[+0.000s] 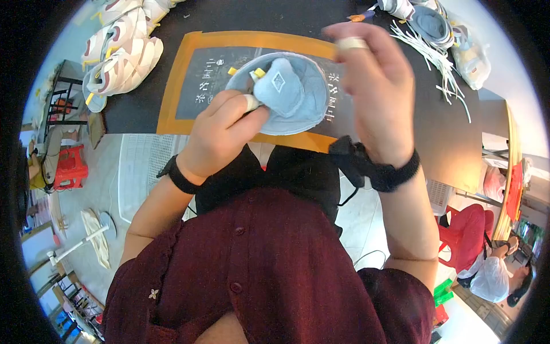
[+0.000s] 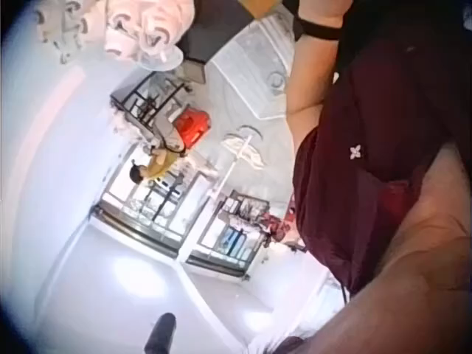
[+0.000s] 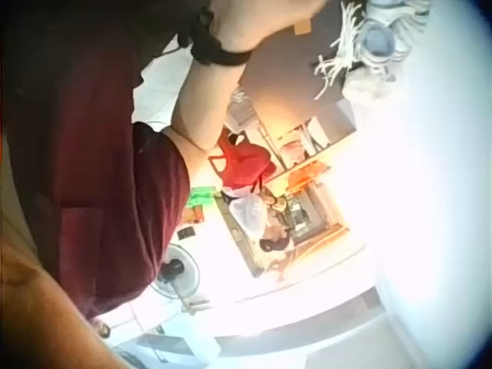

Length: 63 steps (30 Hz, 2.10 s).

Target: Lacing and threading shoestrings into athletic shoes in a factory finishing area.

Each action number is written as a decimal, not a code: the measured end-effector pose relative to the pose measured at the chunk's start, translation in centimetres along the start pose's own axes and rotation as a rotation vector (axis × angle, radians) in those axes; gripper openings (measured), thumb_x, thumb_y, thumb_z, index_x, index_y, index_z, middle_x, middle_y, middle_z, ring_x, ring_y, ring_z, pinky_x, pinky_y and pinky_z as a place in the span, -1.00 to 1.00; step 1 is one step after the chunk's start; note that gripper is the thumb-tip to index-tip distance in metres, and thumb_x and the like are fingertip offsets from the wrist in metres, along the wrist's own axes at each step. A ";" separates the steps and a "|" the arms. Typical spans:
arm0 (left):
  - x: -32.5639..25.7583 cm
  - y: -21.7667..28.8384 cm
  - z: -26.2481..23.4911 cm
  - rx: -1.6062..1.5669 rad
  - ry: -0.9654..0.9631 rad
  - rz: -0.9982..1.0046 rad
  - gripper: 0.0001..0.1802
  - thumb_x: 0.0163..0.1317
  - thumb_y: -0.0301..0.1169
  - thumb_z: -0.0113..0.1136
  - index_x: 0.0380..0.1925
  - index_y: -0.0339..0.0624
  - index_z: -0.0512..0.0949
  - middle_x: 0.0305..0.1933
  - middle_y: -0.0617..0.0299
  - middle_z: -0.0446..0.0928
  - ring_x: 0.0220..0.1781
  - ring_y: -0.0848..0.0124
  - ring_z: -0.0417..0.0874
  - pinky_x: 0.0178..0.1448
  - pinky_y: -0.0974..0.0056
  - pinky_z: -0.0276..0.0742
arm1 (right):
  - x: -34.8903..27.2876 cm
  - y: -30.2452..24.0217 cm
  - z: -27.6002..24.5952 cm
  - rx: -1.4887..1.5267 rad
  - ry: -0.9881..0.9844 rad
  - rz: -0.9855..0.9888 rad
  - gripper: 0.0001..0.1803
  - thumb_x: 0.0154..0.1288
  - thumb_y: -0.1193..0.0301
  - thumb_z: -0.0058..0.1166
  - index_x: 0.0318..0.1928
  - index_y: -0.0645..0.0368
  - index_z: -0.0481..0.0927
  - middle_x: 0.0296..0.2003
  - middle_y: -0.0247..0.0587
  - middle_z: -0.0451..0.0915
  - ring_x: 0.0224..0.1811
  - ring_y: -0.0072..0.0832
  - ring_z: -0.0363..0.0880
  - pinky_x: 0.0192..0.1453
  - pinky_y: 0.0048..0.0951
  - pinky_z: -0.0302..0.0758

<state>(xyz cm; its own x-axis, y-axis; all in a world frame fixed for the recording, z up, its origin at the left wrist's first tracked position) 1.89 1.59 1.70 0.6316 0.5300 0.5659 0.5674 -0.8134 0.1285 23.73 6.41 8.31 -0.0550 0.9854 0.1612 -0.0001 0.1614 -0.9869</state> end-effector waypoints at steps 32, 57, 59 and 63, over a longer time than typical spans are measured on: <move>0.4 1.5 -0.1 -1.569 0.218 -1.021 -0.64 0.37 -0.42 0.12 0.13 -0.18 0.38 -0.10 0.31 0.56 -0.29 0.67 0.53 -0.43 0.55 0.35 | -5.3 -1.9 2.6 -0.612 -0.197 -0.457 -0.82 0.14 0.49 0.32 -0.21 0.14 0.70 -0.38 -0.21 0.55 -0.42 -0.37 0.59 -0.34 -0.40 0.52; 1.2 1.1 -1.4 -1.137 0.073 -0.934 -0.68 0.31 -0.41 0.27 0.01 -0.22 0.46 -0.23 0.38 0.52 -0.33 0.72 0.45 -0.36 0.57 0.34 | -4.4 1.0 3.5 -0.770 -0.306 -0.351 -0.84 0.21 0.38 0.24 -0.30 0.15 0.55 -0.37 -0.15 0.56 -0.37 -0.14 0.61 -0.32 -0.23 0.52; 1.1 1.0 -1.3 -1.105 0.063 -0.935 -0.67 0.30 -0.39 0.30 0.00 -0.22 0.47 -0.23 0.39 0.52 -0.30 0.73 0.46 -0.34 0.57 0.35 | -4.1 1.1 3.4 -0.722 -0.358 -0.275 -0.84 0.19 0.40 0.26 -0.30 0.17 0.55 -0.38 -0.14 0.55 -0.39 -0.16 0.59 -0.32 -0.27 0.51; 1.3 0.8 -1.2 -1.124 0.051 -0.905 -0.68 0.31 -0.38 0.29 0.00 -0.22 0.47 -0.22 0.38 0.52 -0.27 0.69 0.49 -0.25 0.53 0.43 | -3.5 1.7 2.9 -0.555 -0.440 -0.143 -0.84 0.16 0.47 0.27 -0.30 0.21 0.55 -0.45 -0.16 0.50 -0.44 -0.33 0.49 -0.31 -0.40 0.45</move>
<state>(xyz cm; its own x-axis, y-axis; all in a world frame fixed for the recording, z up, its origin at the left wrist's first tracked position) 2.55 1.39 3.51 0.2546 0.9666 -0.0303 0.0315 0.0231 0.9992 21.01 3.10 6.09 -0.4893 0.8583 0.1548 0.4632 0.4061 -0.7877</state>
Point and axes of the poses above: each hand's wrist, its own x-axis towards the middle knuckle, its own z-axis out of the palm, y = z × x, the point moved 3 cm from there along x, towards the middle knuckle
